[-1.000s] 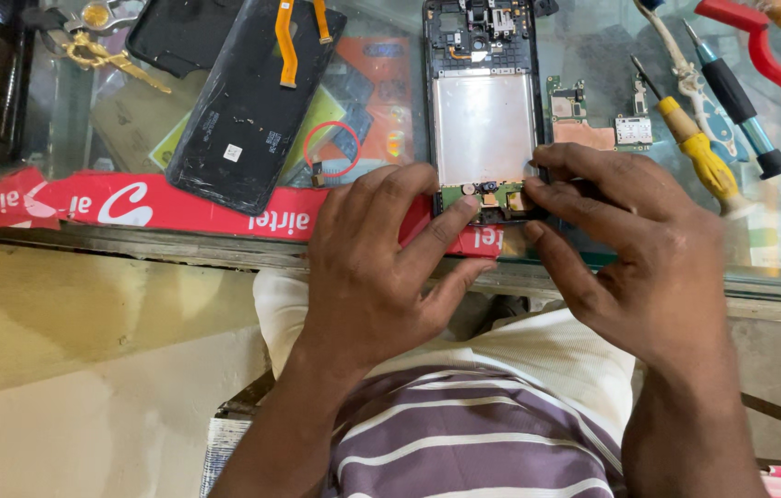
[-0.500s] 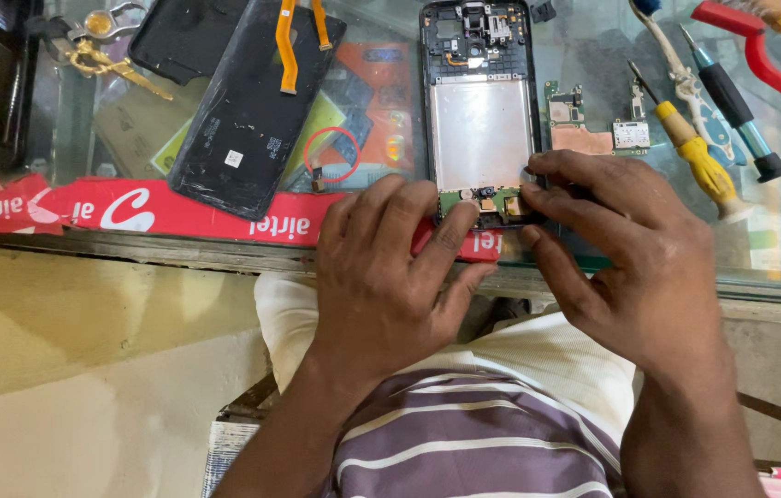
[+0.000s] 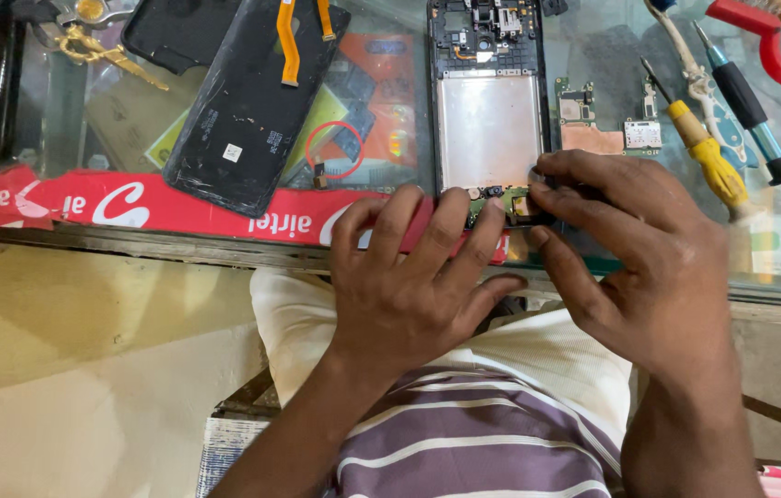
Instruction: The person works on a disassembled mobile phone on a glass workbench. They use a screwdriver and a yellow-handled tool to manipulate components on the phone's motherboard, then remove a small part with tweezers.
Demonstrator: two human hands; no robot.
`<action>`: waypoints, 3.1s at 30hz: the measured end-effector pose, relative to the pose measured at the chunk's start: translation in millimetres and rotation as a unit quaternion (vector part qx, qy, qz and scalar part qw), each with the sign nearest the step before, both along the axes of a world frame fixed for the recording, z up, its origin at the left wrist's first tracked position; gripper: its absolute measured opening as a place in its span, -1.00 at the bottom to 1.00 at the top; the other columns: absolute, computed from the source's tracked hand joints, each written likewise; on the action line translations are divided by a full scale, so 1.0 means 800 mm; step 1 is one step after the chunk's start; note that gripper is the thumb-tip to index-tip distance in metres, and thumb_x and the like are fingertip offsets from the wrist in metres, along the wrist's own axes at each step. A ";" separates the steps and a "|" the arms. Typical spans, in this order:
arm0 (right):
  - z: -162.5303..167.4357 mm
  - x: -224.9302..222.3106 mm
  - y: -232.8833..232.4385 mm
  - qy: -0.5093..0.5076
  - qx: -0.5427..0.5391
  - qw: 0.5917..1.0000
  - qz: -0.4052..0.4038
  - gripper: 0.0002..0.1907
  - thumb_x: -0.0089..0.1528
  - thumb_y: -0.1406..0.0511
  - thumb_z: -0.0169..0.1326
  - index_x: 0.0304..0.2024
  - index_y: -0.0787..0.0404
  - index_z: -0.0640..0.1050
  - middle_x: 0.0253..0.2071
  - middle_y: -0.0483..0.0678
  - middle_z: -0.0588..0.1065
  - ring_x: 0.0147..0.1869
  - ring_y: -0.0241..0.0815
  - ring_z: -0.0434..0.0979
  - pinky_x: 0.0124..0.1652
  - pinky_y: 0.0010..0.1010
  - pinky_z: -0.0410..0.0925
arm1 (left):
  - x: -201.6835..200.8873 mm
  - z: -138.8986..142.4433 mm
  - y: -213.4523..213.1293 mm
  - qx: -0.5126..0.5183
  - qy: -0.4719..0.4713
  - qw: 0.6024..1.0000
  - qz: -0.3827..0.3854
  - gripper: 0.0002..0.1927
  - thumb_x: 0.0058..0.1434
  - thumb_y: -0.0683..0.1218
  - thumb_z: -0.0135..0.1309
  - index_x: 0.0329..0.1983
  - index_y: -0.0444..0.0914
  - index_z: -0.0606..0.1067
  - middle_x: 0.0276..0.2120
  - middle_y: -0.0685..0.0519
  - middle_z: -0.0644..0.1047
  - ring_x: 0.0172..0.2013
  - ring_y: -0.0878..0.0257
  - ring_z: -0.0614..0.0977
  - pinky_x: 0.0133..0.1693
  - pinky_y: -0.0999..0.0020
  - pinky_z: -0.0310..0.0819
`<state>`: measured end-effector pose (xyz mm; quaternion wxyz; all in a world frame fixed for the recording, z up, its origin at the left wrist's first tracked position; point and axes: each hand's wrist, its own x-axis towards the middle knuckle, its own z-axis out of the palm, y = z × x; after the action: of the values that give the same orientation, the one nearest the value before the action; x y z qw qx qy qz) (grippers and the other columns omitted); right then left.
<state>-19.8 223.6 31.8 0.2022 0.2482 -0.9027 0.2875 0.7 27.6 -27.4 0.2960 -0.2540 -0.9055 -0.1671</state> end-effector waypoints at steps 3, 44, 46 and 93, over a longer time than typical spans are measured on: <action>0.000 0.000 0.000 0.002 0.004 1.000 -0.002 -0.68 0.07 0.47 0.27 -0.10 0.37 0.64 0.02 0.09 0.57 0.09 0.03 0.60 0.06 -0.24 0.44 | 0.002 -0.001 0.006 0.001 -0.006 1.000 0.019 -0.37 0.32 0.35 0.18 0.25 -0.12 0.51 0.15 0.05 0.42 0.18 0.02 0.41 0.17 -0.09 0.25; 0.003 0.005 0.002 -0.004 0.006 1.000 -0.012 -0.67 0.11 0.42 0.27 -0.07 0.32 0.59 0.06 0.04 0.57 0.13 0.02 0.59 0.09 -0.21 0.43 | 0.004 -0.023 0.009 0.043 0.048 0.998 0.019 -0.41 0.37 0.31 0.25 0.30 -0.10 0.52 0.12 -0.01 0.40 0.23 0.06 0.46 0.26 0.00 0.19; 0.005 0.005 0.002 -0.006 0.002 1.000 -0.013 -0.66 0.11 0.41 0.27 -0.05 0.31 0.59 0.07 0.05 0.56 0.15 0.03 0.59 0.10 -0.21 0.43 | 0.004 -0.022 0.008 0.043 0.049 0.998 0.019 -0.41 0.37 0.31 0.25 0.30 -0.09 0.52 0.12 -0.01 0.40 0.23 0.06 0.45 0.26 0.00 0.19; -0.013 -0.004 0.077 -0.029 -0.115 0.942 -0.315 -0.75 0.45 0.39 0.08 0.16 0.34 0.57 -0.01 0.11 0.56 -0.06 -0.16 0.58 -0.15 -0.38 0.41 | -0.032 -0.162 -0.033 0.079 0.245 0.965 0.048 -0.27 0.39 0.28 0.17 0.38 -0.24 0.27 0.29 -0.10 0.31 0.40 -0.10 0.24 0.46 -0.07 -0.17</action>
<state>-22.7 285.6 21.3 0.2833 -0.0818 -0.9011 0.3180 -24.6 1.5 -157.0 0.5360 -0.2192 -0.8002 -0.1564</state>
